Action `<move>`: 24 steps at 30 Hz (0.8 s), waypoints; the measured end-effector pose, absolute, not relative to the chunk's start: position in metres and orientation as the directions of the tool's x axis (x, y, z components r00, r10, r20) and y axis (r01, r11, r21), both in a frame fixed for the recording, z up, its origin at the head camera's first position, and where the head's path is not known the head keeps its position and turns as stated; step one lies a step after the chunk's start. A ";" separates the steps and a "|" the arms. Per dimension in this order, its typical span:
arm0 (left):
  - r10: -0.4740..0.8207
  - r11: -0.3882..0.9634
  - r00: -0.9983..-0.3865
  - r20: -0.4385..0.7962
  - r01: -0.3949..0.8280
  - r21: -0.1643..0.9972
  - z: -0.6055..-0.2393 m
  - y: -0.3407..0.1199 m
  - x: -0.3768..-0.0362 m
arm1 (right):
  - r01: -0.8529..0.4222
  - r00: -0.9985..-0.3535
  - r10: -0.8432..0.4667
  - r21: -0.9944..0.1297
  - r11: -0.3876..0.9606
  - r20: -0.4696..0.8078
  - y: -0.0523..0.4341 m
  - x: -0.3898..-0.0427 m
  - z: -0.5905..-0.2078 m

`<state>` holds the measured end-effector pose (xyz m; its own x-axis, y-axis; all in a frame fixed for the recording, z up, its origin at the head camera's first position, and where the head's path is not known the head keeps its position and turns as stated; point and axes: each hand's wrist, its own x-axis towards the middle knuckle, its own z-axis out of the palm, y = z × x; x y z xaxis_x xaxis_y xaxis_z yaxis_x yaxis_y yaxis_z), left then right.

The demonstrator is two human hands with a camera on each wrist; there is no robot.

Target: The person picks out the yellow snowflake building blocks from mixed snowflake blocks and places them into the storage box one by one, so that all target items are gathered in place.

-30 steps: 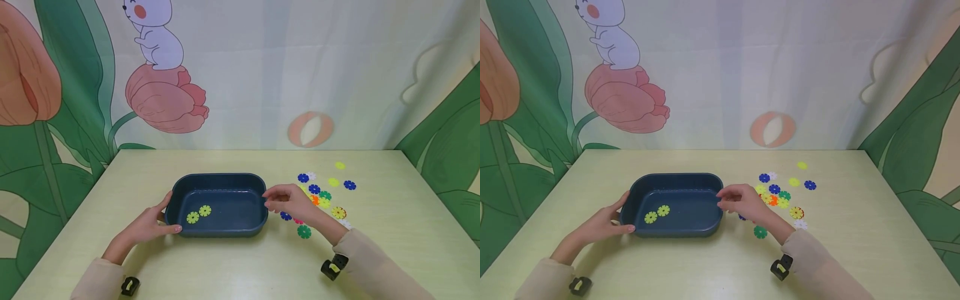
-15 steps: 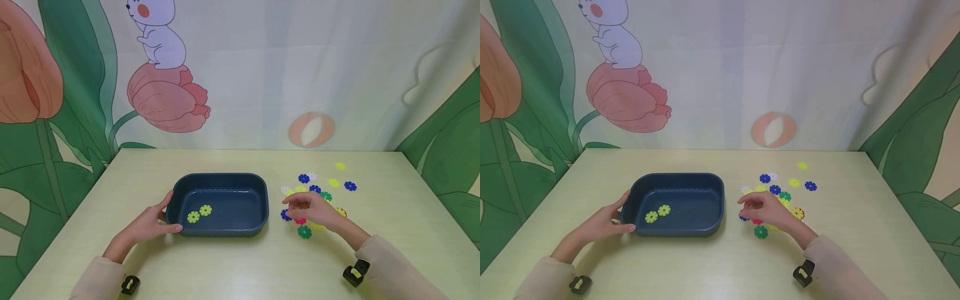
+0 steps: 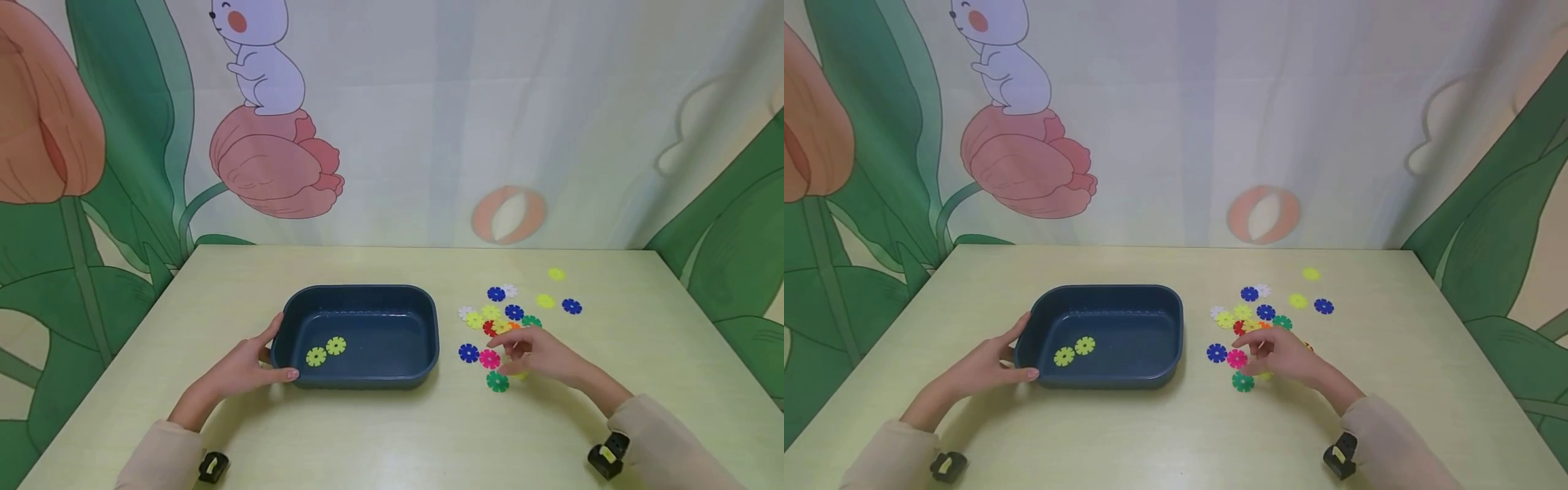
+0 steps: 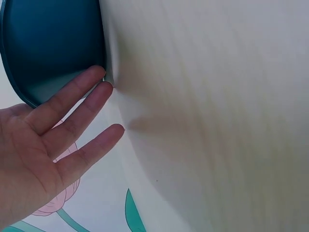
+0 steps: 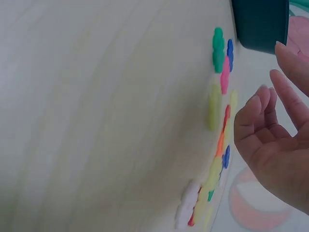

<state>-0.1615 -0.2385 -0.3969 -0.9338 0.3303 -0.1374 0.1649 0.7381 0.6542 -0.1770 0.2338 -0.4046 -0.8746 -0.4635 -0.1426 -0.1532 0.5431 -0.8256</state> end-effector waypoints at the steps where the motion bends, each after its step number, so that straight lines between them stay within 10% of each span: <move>1: 0.333 0.737 -0.933 -0.136 0.167 0.655 -0.396 -0.238 -0.161 | -0.148 -0.875 -0.459 -0.820 0.553 -0.152 0.236 -0.177 -0.405; 24: 0.350 0.738 -0.927 -0.132 0.186 0.649 -0.396 -0.239 -0.167 | -0.126 -0.915 -0.351 -0.685 0.718 -0.200 0.258 -0.177 -0.421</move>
<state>-0.1668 -0.2385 -0.3963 -0.9274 0.3499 -0.1323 0.1858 0.7379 0.6489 -0.1767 0.2576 -0.4211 -0.9145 -0.3513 -0.2005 -0.1257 0.7179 -0.6847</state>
